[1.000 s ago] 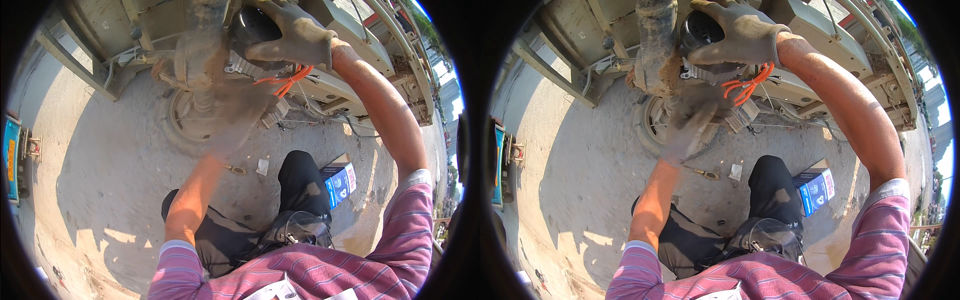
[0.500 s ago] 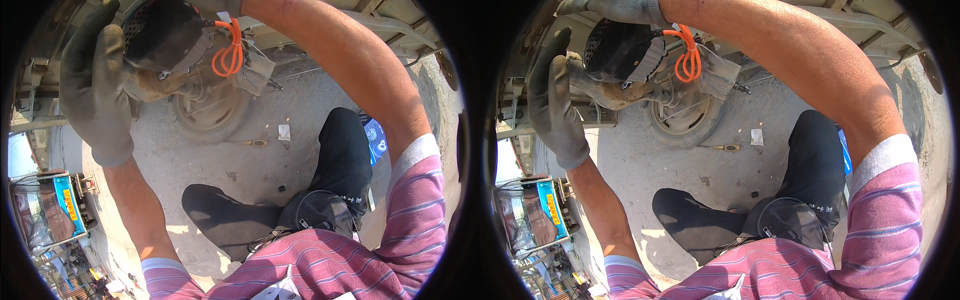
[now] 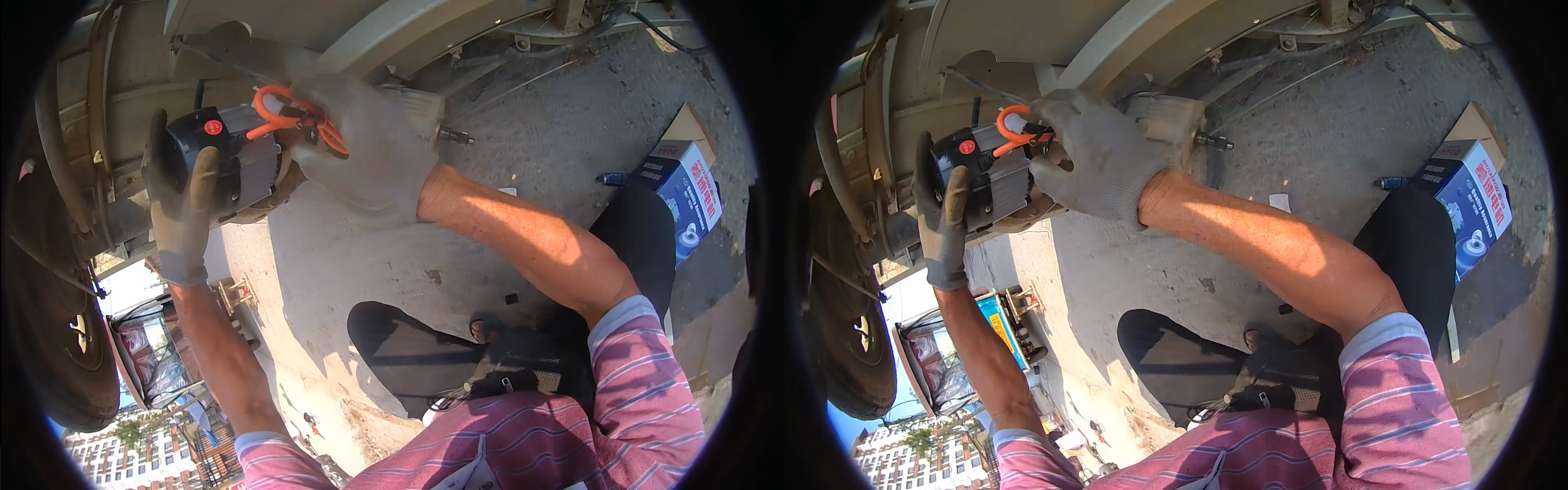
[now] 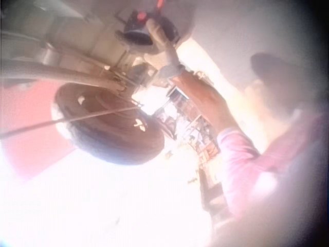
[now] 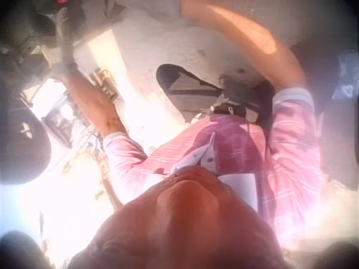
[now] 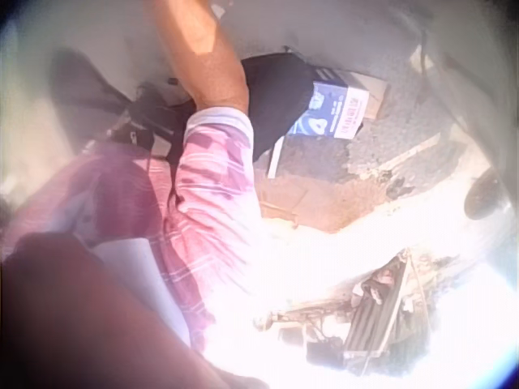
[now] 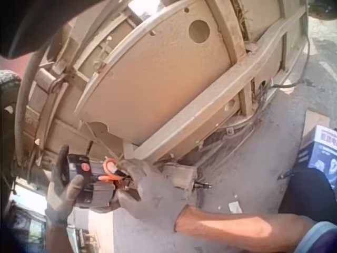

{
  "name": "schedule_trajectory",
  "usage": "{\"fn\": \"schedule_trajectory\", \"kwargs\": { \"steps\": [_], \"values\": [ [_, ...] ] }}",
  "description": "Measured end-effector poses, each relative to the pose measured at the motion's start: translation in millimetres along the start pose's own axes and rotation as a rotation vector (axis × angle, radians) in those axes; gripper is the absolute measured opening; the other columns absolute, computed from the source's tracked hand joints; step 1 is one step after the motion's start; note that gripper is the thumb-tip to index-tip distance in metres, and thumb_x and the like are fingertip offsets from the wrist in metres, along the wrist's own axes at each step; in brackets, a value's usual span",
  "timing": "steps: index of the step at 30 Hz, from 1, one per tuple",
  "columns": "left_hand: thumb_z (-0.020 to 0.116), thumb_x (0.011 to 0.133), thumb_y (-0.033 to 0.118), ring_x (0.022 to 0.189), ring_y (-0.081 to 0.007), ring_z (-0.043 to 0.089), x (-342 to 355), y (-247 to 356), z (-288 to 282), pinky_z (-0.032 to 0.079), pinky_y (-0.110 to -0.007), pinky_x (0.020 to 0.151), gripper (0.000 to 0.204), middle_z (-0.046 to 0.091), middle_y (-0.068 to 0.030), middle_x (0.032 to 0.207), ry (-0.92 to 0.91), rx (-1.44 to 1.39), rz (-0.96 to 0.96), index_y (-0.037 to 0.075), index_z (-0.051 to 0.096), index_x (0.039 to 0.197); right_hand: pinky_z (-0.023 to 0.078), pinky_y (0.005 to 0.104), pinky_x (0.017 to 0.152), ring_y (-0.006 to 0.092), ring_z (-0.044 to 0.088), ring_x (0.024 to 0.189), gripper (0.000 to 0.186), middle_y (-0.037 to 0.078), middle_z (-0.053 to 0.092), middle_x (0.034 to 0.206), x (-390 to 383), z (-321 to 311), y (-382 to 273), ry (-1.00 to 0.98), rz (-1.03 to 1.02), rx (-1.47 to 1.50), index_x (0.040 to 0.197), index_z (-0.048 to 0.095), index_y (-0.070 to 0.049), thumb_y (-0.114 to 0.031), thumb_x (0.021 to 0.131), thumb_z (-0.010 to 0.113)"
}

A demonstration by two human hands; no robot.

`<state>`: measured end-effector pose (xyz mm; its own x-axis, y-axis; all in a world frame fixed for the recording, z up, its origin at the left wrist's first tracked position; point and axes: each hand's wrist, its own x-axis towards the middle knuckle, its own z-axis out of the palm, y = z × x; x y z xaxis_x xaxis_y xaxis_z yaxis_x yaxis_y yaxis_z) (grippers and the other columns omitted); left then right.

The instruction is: The person positions a new electric motor under a vehicle, aligns it with the mounting points, and secures it using bolts. The person then cleans the surrounding area with a wire brush.

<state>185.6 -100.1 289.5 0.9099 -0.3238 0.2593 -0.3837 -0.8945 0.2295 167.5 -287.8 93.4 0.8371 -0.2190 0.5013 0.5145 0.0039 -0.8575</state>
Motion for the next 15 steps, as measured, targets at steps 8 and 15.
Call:
{"fn": "schedule_trajectory", "kwargs": {
  "steps": [8,15],
  "values": [
    [0.060,0.102,0.036,0.163,-0.0285,0.031,11.0,-6.7,-0.8,0.024,-0.046,0.132,0.085,0.035,-0.0164,0.176,-0.069,-0.014,-0.006,0.003,0.027,0.173,0.052,0.0497,0.107,0.0437,0.061,0.129,0.091,0.030,0.056,0.142,-21.0,11.6,-4.6,-0.237,0.162,0.276,0.162,0.041,-0.001,-0.038,0.089,0.080],
    [0.055,0.102,0.030,0.156,-0.0265,0.042,22.3,-3.0,-2.6,0.035,-0.041,0.129,0.079,0.037,-0.0158,0.175,-0.102,0.010,-0.054,0.004,0.030,0.173,0.052,0.0500,0.105,0.0485,0.058,0.125,0.116,0.030,0.048,0.144,-37.2,45.9,-52.5,-0.184,0.358,0.657,0.173,0.010,-0.002,-0.025,0.086,0.082]
  ]
}}
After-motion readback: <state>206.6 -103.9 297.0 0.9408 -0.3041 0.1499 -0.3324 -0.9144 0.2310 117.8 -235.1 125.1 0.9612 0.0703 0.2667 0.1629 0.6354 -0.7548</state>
